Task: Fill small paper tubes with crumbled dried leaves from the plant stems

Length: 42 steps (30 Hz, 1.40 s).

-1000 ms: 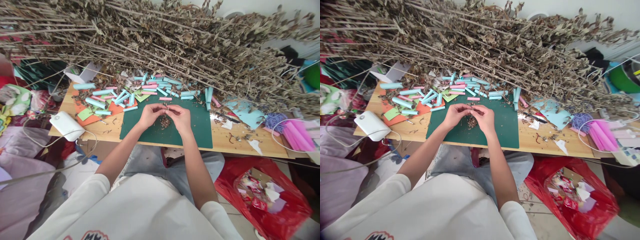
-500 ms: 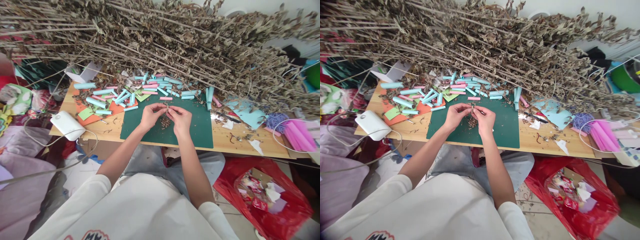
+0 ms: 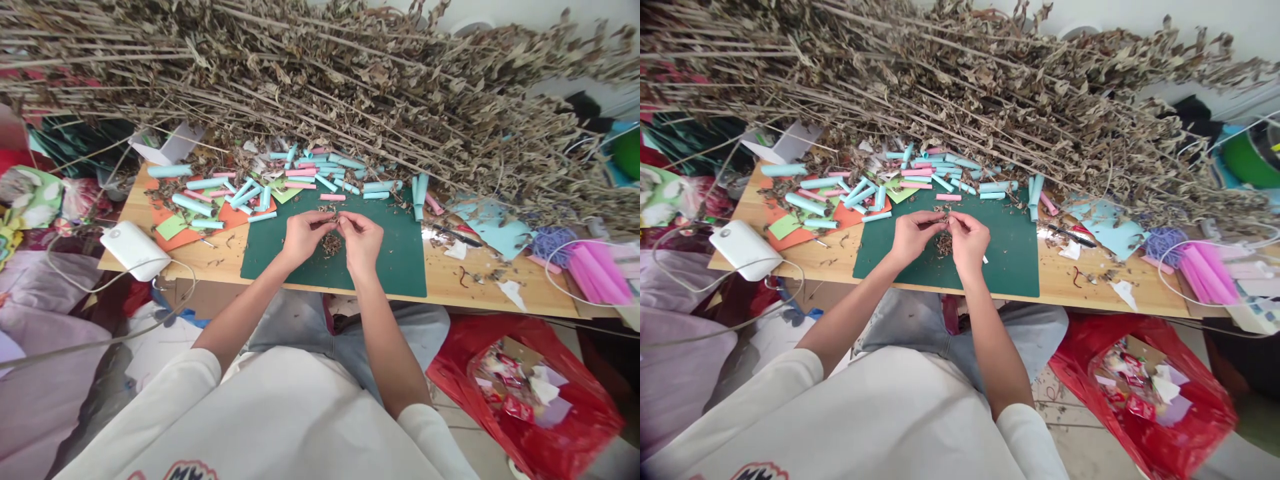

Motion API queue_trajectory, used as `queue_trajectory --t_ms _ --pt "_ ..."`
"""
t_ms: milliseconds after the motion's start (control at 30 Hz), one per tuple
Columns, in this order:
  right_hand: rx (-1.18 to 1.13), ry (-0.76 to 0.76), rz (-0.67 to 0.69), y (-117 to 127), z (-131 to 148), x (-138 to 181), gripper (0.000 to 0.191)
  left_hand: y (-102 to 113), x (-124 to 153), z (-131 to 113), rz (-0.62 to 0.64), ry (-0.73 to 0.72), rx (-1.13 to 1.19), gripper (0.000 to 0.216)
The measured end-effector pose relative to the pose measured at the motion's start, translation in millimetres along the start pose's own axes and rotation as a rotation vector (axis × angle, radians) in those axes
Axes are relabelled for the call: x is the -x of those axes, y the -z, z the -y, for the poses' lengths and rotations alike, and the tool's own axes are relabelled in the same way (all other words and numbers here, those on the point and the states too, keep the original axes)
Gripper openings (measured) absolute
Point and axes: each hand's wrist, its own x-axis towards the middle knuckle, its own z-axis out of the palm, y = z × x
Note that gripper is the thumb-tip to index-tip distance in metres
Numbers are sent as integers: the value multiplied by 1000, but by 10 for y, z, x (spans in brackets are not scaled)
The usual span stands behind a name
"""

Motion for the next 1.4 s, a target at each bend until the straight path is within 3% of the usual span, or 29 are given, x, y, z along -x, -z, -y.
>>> queue_trajectory --t_ms 233,467,633,967,1200,1300,1400 --pt "-58 -42 194 94 92 40 27 75 -60 68 21 55 -35 16" --pt "100 3 93 134 97 51 24 48 -14 -22 71 -78 -84 10" --pt "20 -31 40 117 79 28 17 50 10 0 99 -96 4 12" --pt "-10 -50 28 33 7 91 20 44 15 71 98 84 203 22" --pt "49 93 116 120 -22 93 18 42 -32 96 93 191 302 28" --pt "208 182 158 174 -7 121 22 52 -43 120 89 216 306 26" --pt "442 364 187 236 -17 135 23 61 -50 128 104 275 326 29"
